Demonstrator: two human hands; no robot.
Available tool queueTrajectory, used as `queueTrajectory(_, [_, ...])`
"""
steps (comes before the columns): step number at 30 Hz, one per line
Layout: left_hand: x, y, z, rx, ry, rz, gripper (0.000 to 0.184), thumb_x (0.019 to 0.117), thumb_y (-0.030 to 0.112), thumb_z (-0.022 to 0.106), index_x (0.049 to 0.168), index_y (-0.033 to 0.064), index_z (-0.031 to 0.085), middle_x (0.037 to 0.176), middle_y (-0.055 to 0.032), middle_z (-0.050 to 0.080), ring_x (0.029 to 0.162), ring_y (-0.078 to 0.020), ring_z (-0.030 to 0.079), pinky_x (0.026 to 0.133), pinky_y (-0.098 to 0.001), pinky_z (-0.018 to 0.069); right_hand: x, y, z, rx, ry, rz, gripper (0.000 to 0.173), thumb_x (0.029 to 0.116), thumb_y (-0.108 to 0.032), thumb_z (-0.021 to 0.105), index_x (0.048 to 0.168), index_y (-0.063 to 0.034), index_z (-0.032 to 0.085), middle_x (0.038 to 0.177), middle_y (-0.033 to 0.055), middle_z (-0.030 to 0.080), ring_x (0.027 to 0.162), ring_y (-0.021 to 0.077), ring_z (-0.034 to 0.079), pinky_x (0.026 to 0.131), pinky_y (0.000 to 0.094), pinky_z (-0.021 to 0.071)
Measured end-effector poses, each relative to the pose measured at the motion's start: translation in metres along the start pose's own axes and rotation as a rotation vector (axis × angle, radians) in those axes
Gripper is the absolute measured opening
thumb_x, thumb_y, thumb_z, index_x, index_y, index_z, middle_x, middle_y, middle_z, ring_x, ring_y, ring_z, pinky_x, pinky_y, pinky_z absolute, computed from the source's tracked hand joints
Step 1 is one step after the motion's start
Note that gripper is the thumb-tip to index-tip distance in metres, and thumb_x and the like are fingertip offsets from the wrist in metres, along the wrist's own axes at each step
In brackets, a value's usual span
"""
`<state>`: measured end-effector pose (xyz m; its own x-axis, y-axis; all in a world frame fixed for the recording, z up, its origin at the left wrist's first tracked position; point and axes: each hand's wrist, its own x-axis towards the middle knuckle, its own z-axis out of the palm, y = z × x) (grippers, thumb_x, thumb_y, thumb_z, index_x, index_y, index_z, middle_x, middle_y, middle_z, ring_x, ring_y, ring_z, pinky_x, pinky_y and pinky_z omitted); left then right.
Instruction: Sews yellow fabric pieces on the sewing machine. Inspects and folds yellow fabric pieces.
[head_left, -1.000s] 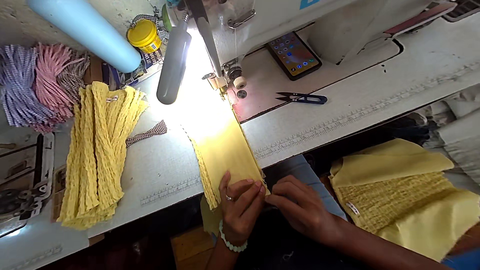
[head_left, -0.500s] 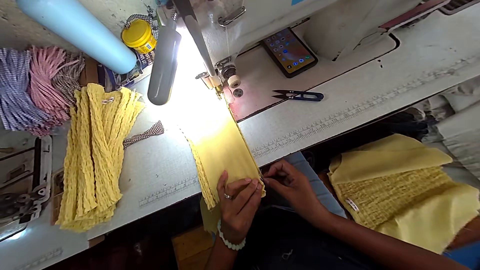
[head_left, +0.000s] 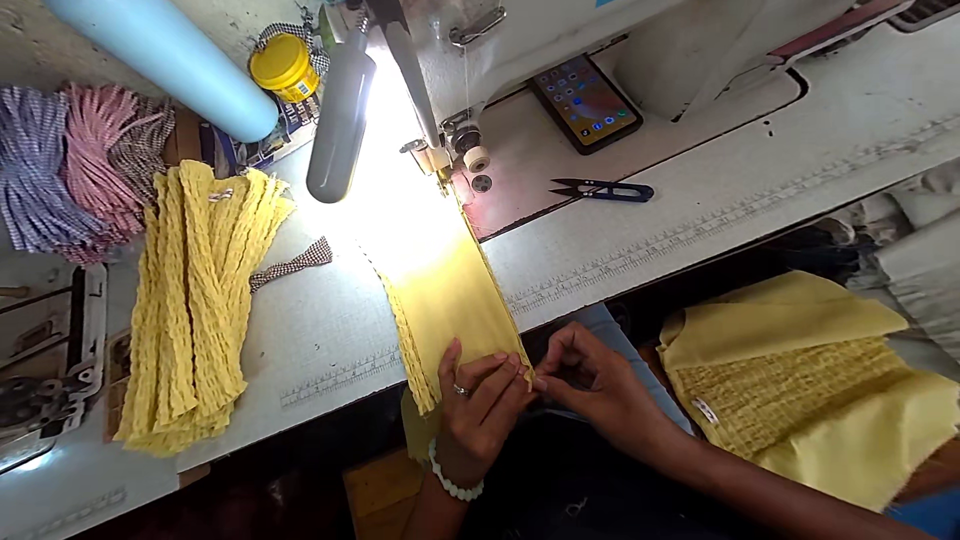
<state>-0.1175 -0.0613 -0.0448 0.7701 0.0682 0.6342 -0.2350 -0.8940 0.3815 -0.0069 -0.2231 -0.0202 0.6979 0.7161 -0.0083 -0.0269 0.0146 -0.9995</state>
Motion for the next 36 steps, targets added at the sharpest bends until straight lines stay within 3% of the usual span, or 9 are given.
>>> queueTrajectory(4, [-0.002, -0.003, 0.001, 0.025, -0.032, 0.042, 0.01, 0.0981, 0.006, 0.064, 0.097, 0.0107, 0.073, 0.105, -0.0004, 0.075, 0.113, -0.0136, 0.065, 0.121, -0.0462, 0.0269, -0.006, -0.004, 0.004, -0.023, -0.081, -0.084, 0.023, 0.0925, -0.009, 0.071, 0.108, -0.0062, 0.055, 0.089, -0.0028, 0.072, 0.081, -0.0006, 0.069, 0.075, 0.016, 0.0583])
queueTrajectory(7, [-0.004, -0.006, 0.001, 0.019, 0.027, 0.011, 0.007, 0.0971, 0.008, 0.068, 0.101, 0.011, 0.073, 0.107, 0.0, 0.075, 0.113, -0.0136, 0.065, 0.12, -0.0446, 0.0314, 0.0, -0.003, -0.016, -0.173, -0.045, -0.126, 0.018, 0.0963, -0.015, 0.068, 0.109, -0.0063, 0.058, 0.094, -0.0021, 0.072, 0.083, -0.0011, 0.068, 0.075, 0.0147, 0.0576])
queueTrajectory(10, [-0.005, -0.008, 0.002, -0.005, 0.05, 0.002, 0.008, 0.0963, 0.013, 0.071, 0.104, 0.013, 0.074, 0.108, 0.002, 0.074, 0.114, -0.0123, 0.064, 0.12, -0.0439, 0.0314, 0.002, 0.007, -0.033, -0.319, -0.036, 0.013, 0.019, 0.0996, -0.019, 0.061, 0.11, -0.007, 0.071, 0.1, 0.0022, 0.073, 0.085, 0.0019, 0.069, 0.074, 0.0174, 0.0578])
queueTrajectory(13, [-0.003, -0.008, 0.003, -0.011, 0.045, 0.017, 0.007, 0.0957, 0.013, 0.072, 0.103, 0.0134, 0.074, 0.107, 0.0024, 0.074, 0.114, -0.012, 0.064, 0.121, -0.0447, 0.0301, 0.009, 0.014, -0.031, -0.269, -0.049, 0.192, 0.024, 0.1035, -0.017, 0.056, 0.112, -0.0051, 0.075, 0.107, 0.0047, 0.074, 0.089, 0.005, 0.071, 0.08, 0.0222, 0.0597])
queueTrajectory(15, [-0.003, -0.008, 0.002, -0.015, 0.036, 0.019, 0.007, 0.0956, 0.013, 0.072, 0.102, 0.0133, 0.074, 0.106, 0.0021, 0.074, 0.114, -0.0119, 0.064, 0.121, -0.0448, 0.0298, 0.012, 0.013, -0.024, -0.217, -0.044, 0.224, 0.021, 0.1024, -0.018, 0.058, 0.109, -0.0055, 0.074, 0.103, 0.0028, 0.074, 0.088, 0.0033, 0.071, 0.079, 0.0209, 0.0596])
queueTrajectory(19, [-0.004, -0.008, -0.002, -0.024, 0.014, 0.022, 0.009, 0.0954, 0.014, 0.073, 0.105, 0.0142, 0.073, 0.109, 0.0021, 0.073, 0.115, -0.0122, 0.063, 0.121, -0.0447, 0.0303, 0.002, 0.012, -0.009, -0.235, 0.029, 0.057, 0.014, 0.0935, -0.015, 0.064, 0.098, -0.0043, 0.071, 0.091, 0.0022, 0.069, 0.076, -0.0006, 0.064, 0.067, 0.0137, 0.054])
queueTrajectory(24, [-0.005, -0.009, -0.002, -0.029, 0.005, 0.03, 0.01, 0.0948, 0.013, 0.073, 0.105, 0.0138, 0.073, 0.111, 0.002, 0.073, 0.117, -0.0127, 0.063, 0.121, -0.0453, 0.03, 0.0, 0.016, 0.0, -0.316, 0.022, -0.068, 0.018, 0.0889, -0.019, 0.071, 0.098, -0.0042, 0.072, 0.089, 0.0049, 0.069, 0.074, 0.001, 0.065, 0.065, 0.0127, 0.0536])
queueTrajectory(30, [-0.006, -0.01, -0.004, -0.021, 0.002, 0.049, 0.015, 0.0937, 0.013, 0.074, 0.108, 0.013, 0.071, 0.113, 0.0009, 0.071, 0.118, -0.0138, 0.062, 0.121, -0.0444, 0.0312, 0.003, 0.017, 0.003, -0.315, 0.005, -0.047, 0.013, 0.0906, -0.012, 0.063, 0.093, -0.0033, 0.073, 0.084, 0.0046, 0.069, 0.072, -0.0001, 0.063, 0.066, 0.011, 0.0509])
queueTrajectory(36, [-0.007, -0.01, -0.001, 0.056, -0.006, 0.063, 0.017, 0.0975, 0.015, 0.068, 0.115, 0.0125, 0.068, 0.117, -0.0019, 0.065, 0.116, -0.0153, 0.059, 0.12, -0.0418, 0.03, -0.009, 0.012, 0.001, -0.21, -0.064, 0.017, 0.016, 0.0949, -0.014, 0.061, 0.092, -0.0024, 0.072, 0.085, 0.0033, 0.068, 0.072, -0.0027, 0.061, 0.066, 0.01, 0.0507])
